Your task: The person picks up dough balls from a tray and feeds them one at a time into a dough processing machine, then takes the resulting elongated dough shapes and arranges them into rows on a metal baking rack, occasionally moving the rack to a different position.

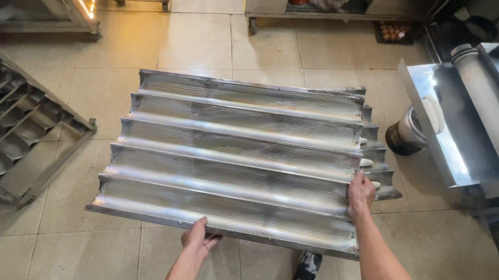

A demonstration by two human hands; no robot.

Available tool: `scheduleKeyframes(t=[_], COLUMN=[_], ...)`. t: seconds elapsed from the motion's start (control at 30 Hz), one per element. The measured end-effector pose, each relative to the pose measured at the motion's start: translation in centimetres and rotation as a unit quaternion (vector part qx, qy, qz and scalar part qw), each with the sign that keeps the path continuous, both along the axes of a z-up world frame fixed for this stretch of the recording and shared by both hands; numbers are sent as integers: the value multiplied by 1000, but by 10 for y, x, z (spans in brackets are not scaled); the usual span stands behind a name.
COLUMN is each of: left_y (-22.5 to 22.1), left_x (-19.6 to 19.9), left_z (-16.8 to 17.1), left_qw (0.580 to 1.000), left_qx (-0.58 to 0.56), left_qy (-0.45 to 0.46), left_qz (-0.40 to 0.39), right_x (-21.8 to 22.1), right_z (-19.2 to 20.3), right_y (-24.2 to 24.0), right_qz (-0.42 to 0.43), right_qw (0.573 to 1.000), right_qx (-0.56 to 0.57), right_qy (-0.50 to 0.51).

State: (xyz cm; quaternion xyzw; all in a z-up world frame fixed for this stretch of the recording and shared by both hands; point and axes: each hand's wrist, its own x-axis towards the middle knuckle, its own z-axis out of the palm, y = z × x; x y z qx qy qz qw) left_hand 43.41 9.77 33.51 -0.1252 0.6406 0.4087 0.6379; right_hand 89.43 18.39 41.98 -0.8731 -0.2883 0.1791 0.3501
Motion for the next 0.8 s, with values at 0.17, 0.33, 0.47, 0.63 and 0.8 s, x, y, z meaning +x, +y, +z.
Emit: scheduleKeyframes(t=[0.17, 0.33, 0.47, 0.63, 0.8], left_y=[16, 40, 51, 68, 69], left_x=[125, 248, 298, 332, 341], left_z=[-28, -44, -61, -84, -86], left_qw=[1000, 999, 998, 992, 986], left_qx=[-7, -41, -58, -127, -142], left_qy=[-18, -9, -1, 21, 63], left_qz=[-24, -33, -8, -15, 59], right_x=[126, 235, 282, 307, 308], right_z=[-34, -76, -108, -144, -164], right_y=[55, 99, 139, 178, 183], right_qz=[27, 53, 86, 137, 173], right_qw=[997, 996, 992, 984, 977], right_qx=[27, -17, -55, -105, -106], right_qy=[61, 75, 74, 39, 59])
